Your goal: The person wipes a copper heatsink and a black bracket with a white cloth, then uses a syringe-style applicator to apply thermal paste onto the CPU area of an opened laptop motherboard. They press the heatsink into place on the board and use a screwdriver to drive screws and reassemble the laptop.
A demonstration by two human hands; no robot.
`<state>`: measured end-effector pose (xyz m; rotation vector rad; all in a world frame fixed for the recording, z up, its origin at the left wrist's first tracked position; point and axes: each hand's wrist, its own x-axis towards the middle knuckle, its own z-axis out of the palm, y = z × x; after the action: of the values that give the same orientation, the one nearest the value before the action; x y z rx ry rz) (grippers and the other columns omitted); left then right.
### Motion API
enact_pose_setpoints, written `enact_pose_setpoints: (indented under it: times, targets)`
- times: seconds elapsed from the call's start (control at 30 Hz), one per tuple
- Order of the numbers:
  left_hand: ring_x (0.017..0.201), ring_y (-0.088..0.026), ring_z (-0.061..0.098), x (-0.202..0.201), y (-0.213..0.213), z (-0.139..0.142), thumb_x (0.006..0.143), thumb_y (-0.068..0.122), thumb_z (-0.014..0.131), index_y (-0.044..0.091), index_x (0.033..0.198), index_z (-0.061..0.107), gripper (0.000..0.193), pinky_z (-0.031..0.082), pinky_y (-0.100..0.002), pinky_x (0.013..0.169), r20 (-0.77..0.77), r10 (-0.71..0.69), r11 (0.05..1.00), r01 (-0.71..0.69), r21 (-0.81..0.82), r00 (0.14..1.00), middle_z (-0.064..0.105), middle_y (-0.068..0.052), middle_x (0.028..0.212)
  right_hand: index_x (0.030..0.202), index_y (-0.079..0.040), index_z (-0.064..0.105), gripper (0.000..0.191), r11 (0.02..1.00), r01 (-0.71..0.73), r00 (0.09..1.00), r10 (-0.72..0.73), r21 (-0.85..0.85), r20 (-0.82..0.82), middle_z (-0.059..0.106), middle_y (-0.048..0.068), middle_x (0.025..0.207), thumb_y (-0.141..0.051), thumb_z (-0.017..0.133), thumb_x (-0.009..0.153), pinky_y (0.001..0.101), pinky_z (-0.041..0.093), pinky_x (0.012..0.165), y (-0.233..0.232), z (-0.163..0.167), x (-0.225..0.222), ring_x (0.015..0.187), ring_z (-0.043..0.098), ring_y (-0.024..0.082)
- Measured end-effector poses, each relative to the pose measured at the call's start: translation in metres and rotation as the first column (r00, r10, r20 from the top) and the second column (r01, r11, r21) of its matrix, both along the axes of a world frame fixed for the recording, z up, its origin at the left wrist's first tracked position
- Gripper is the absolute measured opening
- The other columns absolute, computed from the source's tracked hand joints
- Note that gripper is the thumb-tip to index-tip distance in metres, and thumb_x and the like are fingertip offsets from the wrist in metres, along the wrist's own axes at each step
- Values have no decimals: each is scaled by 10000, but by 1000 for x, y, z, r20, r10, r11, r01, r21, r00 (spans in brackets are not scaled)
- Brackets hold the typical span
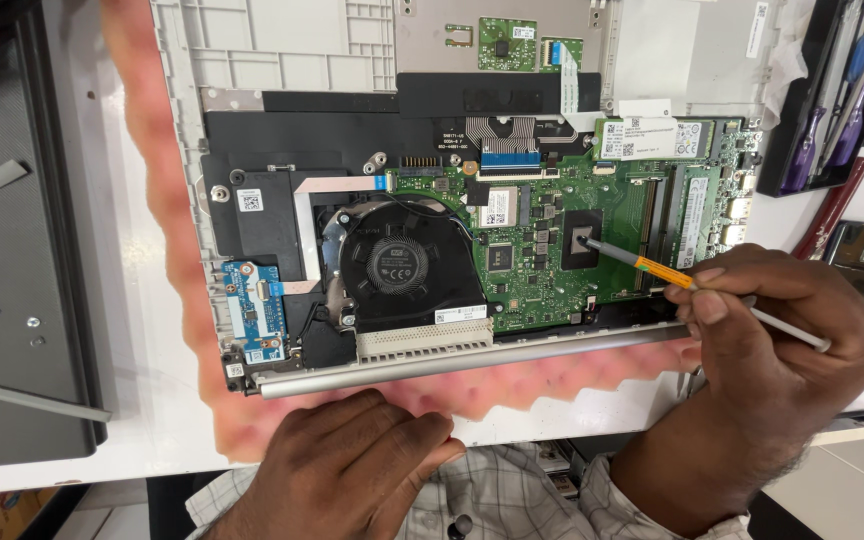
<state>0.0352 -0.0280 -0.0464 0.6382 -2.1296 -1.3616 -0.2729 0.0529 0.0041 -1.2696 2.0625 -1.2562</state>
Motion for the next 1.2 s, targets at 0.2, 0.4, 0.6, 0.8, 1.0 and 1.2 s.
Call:
enact_pose_setpoints:
  times: [0.2, 0.4, 0.6, 0.8, 1.0, 1.2]
  targets:
    - [708, -158, 721, 0, 0, 0, 849, 149, 864, 17, 985, 708, 245, 575, -318, 638, -3, -4, 1000, 4, -2, 1000, 721, -43, 801, 989, 99, 665, 140, 1000, 2, 1000, -2, 1, 9, 697, 192, 890, -13, 750, 1001, 227, 567, 640, -1, 1, 1, 674, 670, 141]
    - [700, -156, 724, 0, 0, 0, 854, 148, 861, 13, 988, 709, 243, 574, -315, 627, -2, -7, 1000, 7, 6, 1000, 720, -46, 786, 1001, 100, 662, 159, 1000, -13, 1000, 13, -21, 13, 699, 198, 904, -26, 755, 1026, 226, 560, 645, -1, 0, 1, 682, 671, 147]
    - [698, -151, 730, 0, 1, 1, 860, 157, 856, 16, 980, 711, 236, 576, -313, 622, 13, -9, 999, 9, 31, 1000, 723, -50, 774, 993, 98, 654, 177, 999, -26, 1000, 26, -19, 9, 693, 202, 885, -45, 754, 1023, 230, 554, 624, 1, -1, -2, 665, 668, 149]
    - [712, -146, 737, 0, 2, 0, 872, 160, 853, 17, 987, 709, 233, 580, -308, 629, 12, -8, 999, 8, 44, 1000, 729, -54, 784, 995, 97, 647, 176, 999, -50, 999, 50, -21, 1, 691, 205, 883, -40, 747, 1038, 234, 559, 622, 0, -2, -5, 664, 671, 149]
    - [721, -150, 740, 1, 2, 0, 871, 165, 853, 15, 1000, 708, 245, 585, -308, 640, 5, -9, 999, 9, 35, 1000, 735, -57, 801, 1015, 98, 641, 162, 998, -54, 998, 54, -26, 11, 695, 218, 920, -23, 744, 1048, 237, 569, 627, 1, -2, -6, 669, 671, 148]
    - [715, -150, 733, 1, 1, 0, 875, 162, 850, 14, 1005, 710, 241, 580, -309, 633, 13, -18, 999, 18, 27, 1000, 733, -54, 805, 1026, 89, 629, 172, 998, -41, 998, 43, -57, 39, 696, 225, 931, -32, 751, 1036, 232, 558, 600, 2, -3, -5, 659, 673, 149]
